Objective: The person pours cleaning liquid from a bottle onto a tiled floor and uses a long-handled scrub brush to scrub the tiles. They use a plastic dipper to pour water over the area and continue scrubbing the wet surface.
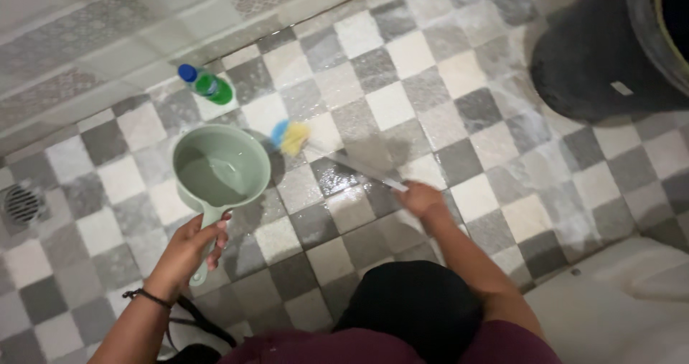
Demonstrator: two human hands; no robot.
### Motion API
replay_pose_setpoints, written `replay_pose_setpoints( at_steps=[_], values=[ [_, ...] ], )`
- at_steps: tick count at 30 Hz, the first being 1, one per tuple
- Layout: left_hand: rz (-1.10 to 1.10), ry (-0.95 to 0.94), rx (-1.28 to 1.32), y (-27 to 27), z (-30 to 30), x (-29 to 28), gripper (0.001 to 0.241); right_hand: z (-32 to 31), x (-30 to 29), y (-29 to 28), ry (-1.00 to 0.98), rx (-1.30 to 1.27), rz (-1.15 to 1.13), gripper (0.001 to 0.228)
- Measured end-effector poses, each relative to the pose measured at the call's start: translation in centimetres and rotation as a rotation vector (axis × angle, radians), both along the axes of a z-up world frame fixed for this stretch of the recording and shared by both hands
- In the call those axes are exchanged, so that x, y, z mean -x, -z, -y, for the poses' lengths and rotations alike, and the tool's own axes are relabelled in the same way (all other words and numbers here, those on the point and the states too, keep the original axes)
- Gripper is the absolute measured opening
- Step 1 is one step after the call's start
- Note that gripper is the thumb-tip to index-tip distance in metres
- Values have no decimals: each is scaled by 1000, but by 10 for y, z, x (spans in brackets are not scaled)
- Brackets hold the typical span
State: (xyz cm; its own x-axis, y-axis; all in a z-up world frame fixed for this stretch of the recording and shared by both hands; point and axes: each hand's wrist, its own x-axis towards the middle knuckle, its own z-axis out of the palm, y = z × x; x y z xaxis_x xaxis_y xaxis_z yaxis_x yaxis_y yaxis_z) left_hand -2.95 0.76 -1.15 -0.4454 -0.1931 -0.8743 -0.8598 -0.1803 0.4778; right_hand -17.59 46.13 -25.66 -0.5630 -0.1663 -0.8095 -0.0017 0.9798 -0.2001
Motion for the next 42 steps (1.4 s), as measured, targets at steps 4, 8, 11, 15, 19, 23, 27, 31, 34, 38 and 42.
replay_pose_setpoints(
  at_steps=[4, 8, 11, 15, 19, 23, 27, 31, 34, 38, 42],
  values=[
    [-2, -14, 10, -5, 1, -11, 44, -73, 55, 26, 475, -137, -242, 75],
    [4, -40, 32, 1, 3, -25, 45, -91, 110, 62, 603, -87, -392, 78],
    [58, -89, 61, 1, -1, -37, 47, -33, 128, 82, 223, 87, -462, 70],
    [85, -139, 84, -7, 0, -45, 47, 66, 48, 79, 45, 207, -72, 66],
    [82, -155, 144, -25, 12, -64, 46, 98, 23, 34, -243, 190, 35, 69],
    [50, -214, 182, -33, 31, -81, 43, 49, 77, 65, 50, 115, -163, 73],
    [81, -208, 237, -37, 47, -94, 39, 25, 105, 91, 445, 305, -228, 67],
    [112, -208, 302, -46, 68, -103, 36, 73, 41, 94, -518, 296, -449, 36],
    [143, -217, 291, -56, 82, -101, 37, 89, -26, 87, -333, 260, 22, 54],
    [144, -176, 210, -76, 95, -90, 42, 91, 6, 50, -610, 168, -1, 55],
    [169, -106, 235, -96, 110, -102, 44, 63, 48, 32, -134, 195, -75, 70]
  ],
)
